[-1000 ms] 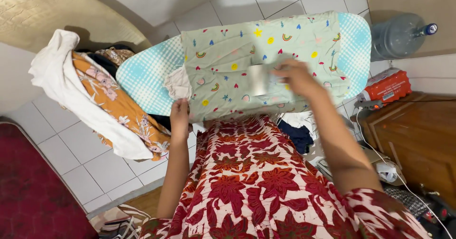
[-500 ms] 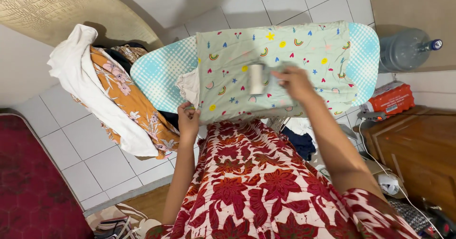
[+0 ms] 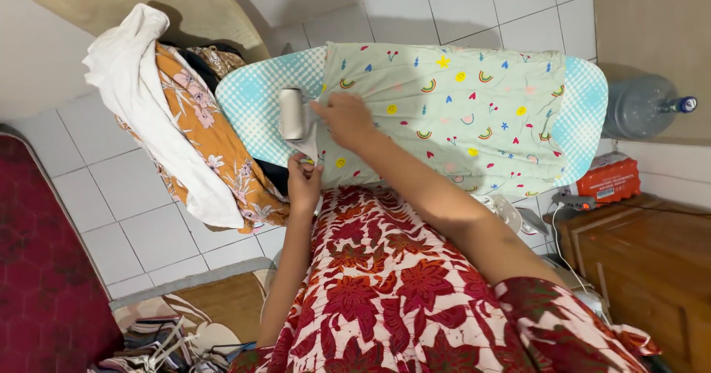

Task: The person irons a floral dress, a white t-shirt, and a patterned baby garment on an ironing board using a handheld steamer. The person lays each item flat, steams it, and then folds it before moving to the next item.

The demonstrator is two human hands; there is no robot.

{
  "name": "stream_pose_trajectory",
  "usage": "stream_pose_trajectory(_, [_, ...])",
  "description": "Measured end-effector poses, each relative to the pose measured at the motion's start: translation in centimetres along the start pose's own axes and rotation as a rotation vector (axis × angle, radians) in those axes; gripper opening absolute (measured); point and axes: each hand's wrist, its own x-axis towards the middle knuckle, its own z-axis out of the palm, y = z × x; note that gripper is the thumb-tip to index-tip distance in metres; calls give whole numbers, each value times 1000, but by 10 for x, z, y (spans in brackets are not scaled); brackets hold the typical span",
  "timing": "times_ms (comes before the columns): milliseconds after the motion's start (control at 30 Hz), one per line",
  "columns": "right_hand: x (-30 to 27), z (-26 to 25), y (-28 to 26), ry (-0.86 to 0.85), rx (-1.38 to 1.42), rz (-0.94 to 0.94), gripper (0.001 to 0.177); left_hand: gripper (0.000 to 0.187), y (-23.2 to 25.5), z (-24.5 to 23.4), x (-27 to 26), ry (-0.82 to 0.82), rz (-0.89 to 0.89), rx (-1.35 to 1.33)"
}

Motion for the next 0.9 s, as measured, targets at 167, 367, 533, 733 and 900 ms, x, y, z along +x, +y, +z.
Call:
stream_pose_trajectory(167, [-2,-33,-19,-152,-58,85,50,76,1,0,-3,49,114,32])
stream_pose_trajectory(367, [-47,-69,13,-217,-271,117,59,73,-6,-1,3,-32,71,110])
stream_pose_trajectory(533, [-4,-27,-19,-145,-189,77,62,72,-11,-1,6,-47,115,166])
stream_pose_trajectory(733, [33,9,-49,-78,-208,-4,57,72,-8,-3,4,-68,82,155])
stream_pose_trajectory(900, [-10,-19,-2,-53,-88,71,61,71,14,-8,0,-83,96,141])
